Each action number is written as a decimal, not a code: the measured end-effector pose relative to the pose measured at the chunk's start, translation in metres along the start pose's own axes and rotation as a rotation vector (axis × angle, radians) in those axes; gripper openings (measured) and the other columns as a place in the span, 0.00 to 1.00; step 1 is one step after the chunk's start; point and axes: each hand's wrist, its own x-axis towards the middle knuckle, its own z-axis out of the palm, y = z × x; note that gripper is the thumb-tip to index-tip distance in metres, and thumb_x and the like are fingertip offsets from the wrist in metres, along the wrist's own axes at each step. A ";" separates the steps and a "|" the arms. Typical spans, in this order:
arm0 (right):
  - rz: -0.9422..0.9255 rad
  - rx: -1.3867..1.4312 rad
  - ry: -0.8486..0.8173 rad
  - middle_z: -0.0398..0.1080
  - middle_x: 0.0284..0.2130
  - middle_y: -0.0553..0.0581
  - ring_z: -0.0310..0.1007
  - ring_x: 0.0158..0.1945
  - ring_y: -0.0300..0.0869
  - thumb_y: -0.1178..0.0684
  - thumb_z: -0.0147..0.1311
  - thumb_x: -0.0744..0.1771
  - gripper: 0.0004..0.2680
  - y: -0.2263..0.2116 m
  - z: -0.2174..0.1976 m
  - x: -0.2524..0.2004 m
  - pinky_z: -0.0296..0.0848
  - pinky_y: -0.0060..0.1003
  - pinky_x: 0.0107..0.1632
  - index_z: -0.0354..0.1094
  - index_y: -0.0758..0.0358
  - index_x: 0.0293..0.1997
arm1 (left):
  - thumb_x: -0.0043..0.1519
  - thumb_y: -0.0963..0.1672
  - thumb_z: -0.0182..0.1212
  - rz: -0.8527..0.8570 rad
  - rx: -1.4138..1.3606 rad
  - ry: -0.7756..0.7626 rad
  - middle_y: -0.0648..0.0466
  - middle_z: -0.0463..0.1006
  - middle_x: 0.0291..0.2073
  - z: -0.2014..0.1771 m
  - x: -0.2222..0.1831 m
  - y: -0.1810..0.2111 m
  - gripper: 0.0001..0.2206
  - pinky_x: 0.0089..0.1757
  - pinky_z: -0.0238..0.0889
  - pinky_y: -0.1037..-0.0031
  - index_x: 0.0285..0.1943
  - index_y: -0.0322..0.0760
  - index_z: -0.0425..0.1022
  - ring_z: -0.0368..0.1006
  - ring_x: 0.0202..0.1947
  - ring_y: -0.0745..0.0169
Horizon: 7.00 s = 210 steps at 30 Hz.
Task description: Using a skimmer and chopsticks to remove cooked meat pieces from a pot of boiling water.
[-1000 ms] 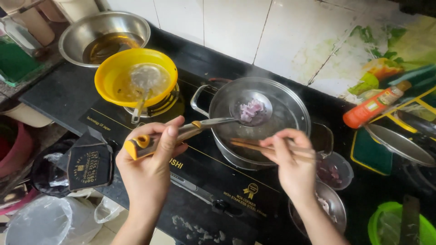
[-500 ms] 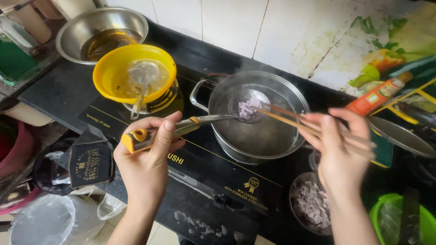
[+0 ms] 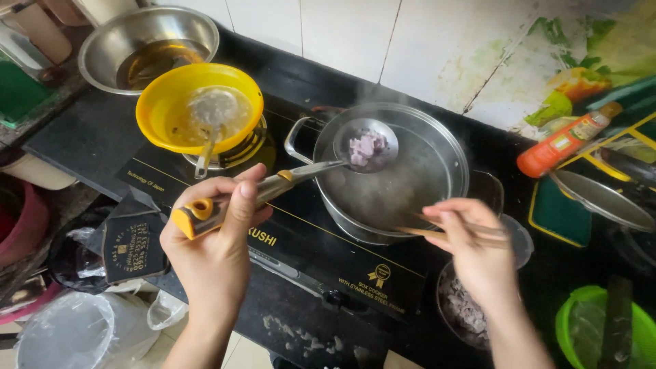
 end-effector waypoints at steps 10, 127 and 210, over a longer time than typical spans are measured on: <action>0.005 -0.060 -0.246 0.84 0.38 0.61 0.87 0.44 0.45 0.59 0.52 0.70 0.04 0.006 0.059 0.027 0.88 0.37 0.47 0.74 0.63 0.45 | 0.66 0.42 0.62 0.025 0.020 -0.012 0.37 0.86 0.47 -0.009 -0.002 0.000 0.06 0.37 0.87 0.69 0.44 0.32 0.73 0.88 0.46 0.47; -0.284 0.125 0.542 0.80 0.41 0.65 0.84 0.48 0.47 0.59 0.52 0.71 0.05 0.030 0.083 -0.030 0.87 0.41 0.51 0.67 0.68 0.51 | 0.55 0.42 0.74 0.000 0.017 -0.383 0.33 0.90 0.46 -0.049 0.000 -0.051 0.05 0.48 0.77 0.78 0.34 0.33 0.85 0.89 0.47 0.57; -0.121 -0.083 0.311 0.87 0.44 0.54 0.87 0.46 0.36 0.61 0.64 0.63 0.09 0.006 0.043 -0.057 0.81 0.26 0.56 0.84 0.61 0.46 | 0.56 0.44 0.72 0.209 0.211 -0.540 0.43 0.91 0.49 -0.050 -0.004 -0.059 0.06 0.46 0.82 0.83 0.33 0.36 0.85 0.92 0.45 0.62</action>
